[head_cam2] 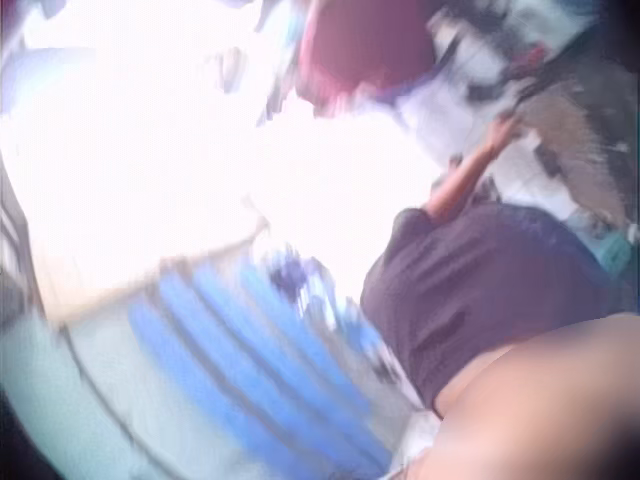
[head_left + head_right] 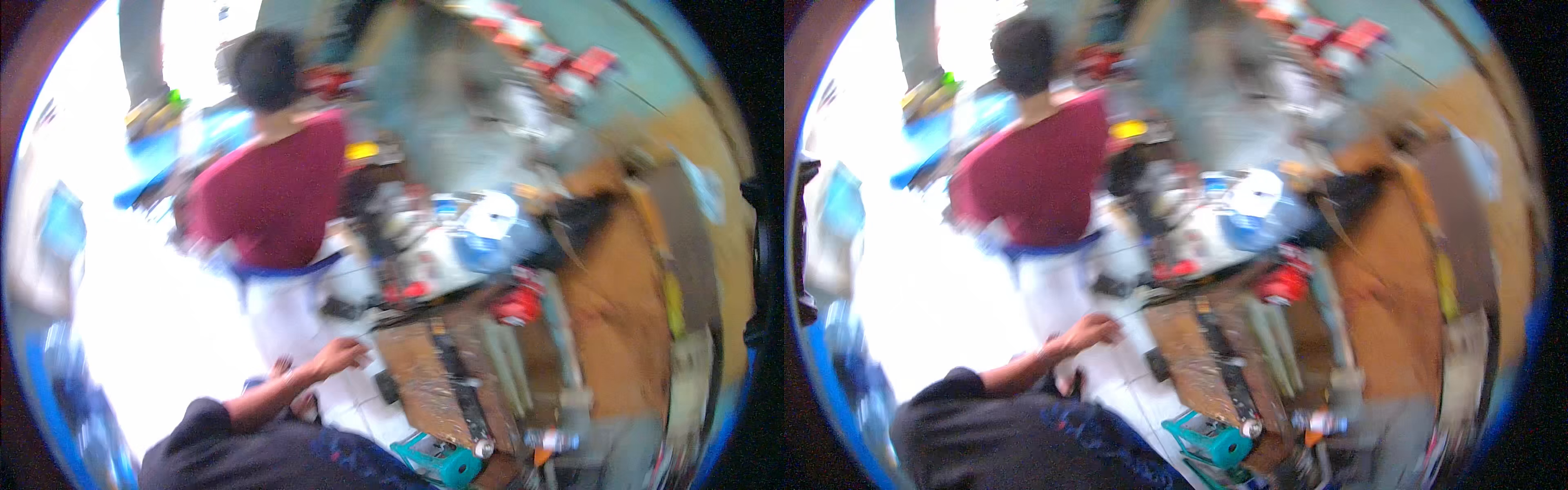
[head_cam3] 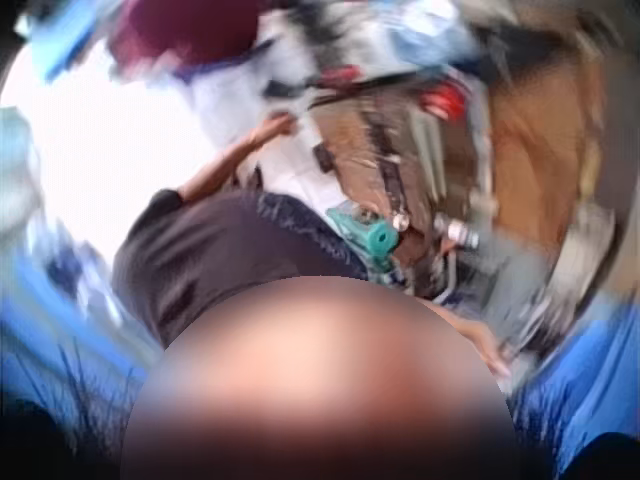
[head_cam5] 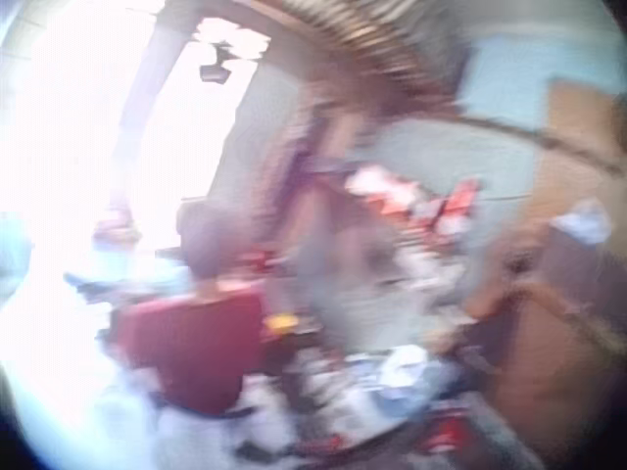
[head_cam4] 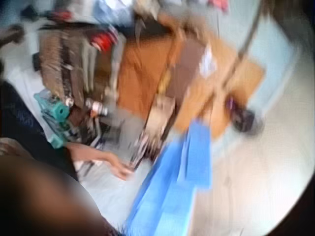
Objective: The person repeatedly picks up blue sheets, lifts them to inspect the printed side, and places them on a table. Another person is seen working at a screen printing station nearby. The task involves handling printed sheets in a repetitive loop.
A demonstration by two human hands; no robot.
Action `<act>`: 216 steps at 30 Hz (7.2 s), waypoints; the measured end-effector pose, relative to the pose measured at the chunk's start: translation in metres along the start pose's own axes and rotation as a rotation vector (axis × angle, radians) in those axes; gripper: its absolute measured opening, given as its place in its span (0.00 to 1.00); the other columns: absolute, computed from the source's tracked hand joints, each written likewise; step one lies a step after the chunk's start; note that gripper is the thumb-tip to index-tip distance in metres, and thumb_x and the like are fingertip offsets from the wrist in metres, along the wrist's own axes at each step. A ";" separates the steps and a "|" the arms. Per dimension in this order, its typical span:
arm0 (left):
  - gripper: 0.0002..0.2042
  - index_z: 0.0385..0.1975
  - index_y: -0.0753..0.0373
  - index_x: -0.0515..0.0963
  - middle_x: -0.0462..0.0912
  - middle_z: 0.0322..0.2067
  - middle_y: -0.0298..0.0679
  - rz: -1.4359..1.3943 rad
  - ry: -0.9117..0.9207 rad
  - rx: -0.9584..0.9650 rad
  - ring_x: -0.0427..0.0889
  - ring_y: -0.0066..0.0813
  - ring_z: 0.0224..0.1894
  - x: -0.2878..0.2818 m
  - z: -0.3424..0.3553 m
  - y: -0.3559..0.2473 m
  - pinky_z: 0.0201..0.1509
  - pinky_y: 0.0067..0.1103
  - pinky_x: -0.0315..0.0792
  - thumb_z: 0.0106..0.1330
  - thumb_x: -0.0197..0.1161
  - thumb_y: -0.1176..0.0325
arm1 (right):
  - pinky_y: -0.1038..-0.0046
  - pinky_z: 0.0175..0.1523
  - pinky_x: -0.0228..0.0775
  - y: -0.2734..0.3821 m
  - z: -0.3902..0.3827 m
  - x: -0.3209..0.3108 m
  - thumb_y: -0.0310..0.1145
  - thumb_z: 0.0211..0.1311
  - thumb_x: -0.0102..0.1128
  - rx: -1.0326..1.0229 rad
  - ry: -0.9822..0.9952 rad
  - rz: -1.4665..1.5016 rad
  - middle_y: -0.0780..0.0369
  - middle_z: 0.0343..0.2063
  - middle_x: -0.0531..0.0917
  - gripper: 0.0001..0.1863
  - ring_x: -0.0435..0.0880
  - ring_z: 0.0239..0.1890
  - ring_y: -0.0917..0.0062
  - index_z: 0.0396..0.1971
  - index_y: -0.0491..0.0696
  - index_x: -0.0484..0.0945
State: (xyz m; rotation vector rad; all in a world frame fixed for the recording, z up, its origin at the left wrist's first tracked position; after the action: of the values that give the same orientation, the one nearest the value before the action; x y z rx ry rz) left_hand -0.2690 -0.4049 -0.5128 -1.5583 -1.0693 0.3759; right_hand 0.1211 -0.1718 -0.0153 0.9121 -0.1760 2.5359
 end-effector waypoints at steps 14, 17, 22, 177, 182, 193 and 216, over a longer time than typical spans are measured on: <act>0.17 0.41 0.69 0.73 0.80 0.34 0.47 0.288 -0.952 -0.022 0.80 0.34 0.37 -0.325 -0.401 0.118 0.41 0.24 0.73 0.61 0.54 0.61 | 0.71 0.39 0.70 0.494 -0.579 -0.413 0.38 0.47 0.61 -0.319 3.098 1.443 0.54 0.32 0.81 0.18 0.80 0.34 0.69 0.37 0.43 0.77; 0.15 0.39 0.70 0.73 0.80 0.33 0.46 -0.050 -1.235 -0.017 0.80 0.31 0.34 -0.374 -0.521 0.157 0.38 0.23 0.74 0.62 0.52 0.63 | 0.66 0.40 0.71 0.626 -0.599 -0.426 0.44 0.43 0.62 -0.645 2.672 1.772 0.54 0.30 0.81 0.20 0.80 0.34 0.62 0.35 0.45 0.79; 0.12 0.36 0.68 0.73 0.80 0.31 0.42 -0.364 -1.633 -0.173 0.79 0.24 0.28 -0.403 -0.666 0.216 0.29 0.16 0.70 0.63 0.50 0.64 | 0.71 0.31 0.74 0.816 -0.629 -0.433 0.36 0.50 0.60 0.388 3.417 1.174 0.58 0.27 0.79 0.11 0.80 0.28 0.73 0.31 0.45 0.76; 0.25 0.53 0.63 0.63 0.68 0.54 0.42 -1.087 -0.329 0.058 0.66 0.37 0.55 -0.764 -0.433 0.069 0.58 0.34 0.60 0.64 0.48 0.49 | 0.76 0.28 0.72 1.128 -0.583 -0.404 0.36 0.56 0.55 2.451 2.250 0.619 0.62 0.17 0.77 0.11 0.77 0.21 0.78 0.19 0.45 0.74; 0.24 0.53 0.61 0.65 0.68 0.54 0.43 -1.154 -0.195 0.134 0.67 0.42 0.54 -0.705 -0.396 0.017 0.60 0.38 0.57 0.62 0.50 0.51 | 0.76 0.29 0.75 1.006 -0.474 -0.491 0.39 0.56 0.58 3.086 1.531 -0.004 0.64 0.21 0.78 0.12 0.76 0.18 0.77 0.25 0.46 0.73; 0.08 0.34 0.70 0.74 0.77 0.31 0.40 0.075 0.061 -0.119 0.76 0.28 0.30 -0.502 -0.432 0.044 0.36 0.22 0.71 0.54 0.55 0.78 | 0.82 0.26 0.73 0.810 -0.250 -0.567 0.47 0.58 0.55 2.140 2.370 0.715 0.60 0.33 0.81 0.20 0.81 0.28 0.80 0.41 0.46 0.75; 0.12 0.38 0.75 0.71 0.78 0.34 0.48 -0.133 0.596 -0.270 0.81 0.31 0.30 -0.370 -0.389 -0.064 0.35 0.25 0.78 0.61 0.56 0.71 | 0.81 0.39 0.68 0.631 -0.099 -0.409 0.29 0.54 0.61 1.385 1.691 0.548 0.65 0.29 0.82 0.09 0.74 0.32 0.88 0.33 0.39 0.78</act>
State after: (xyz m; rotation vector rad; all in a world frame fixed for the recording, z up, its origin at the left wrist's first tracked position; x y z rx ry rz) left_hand -0.2081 -0.9386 -0.4526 -1.6732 -0.7623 -0.3272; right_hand 0.0663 -0.8582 -0.3331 -1.3966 2.0923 2.6317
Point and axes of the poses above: each hand's wrist, its own z-axis towards the middle knuckle, its own x-axis out of the palm, y = z × x, the point moved 7 cm from there along z, towards the middle knuckle
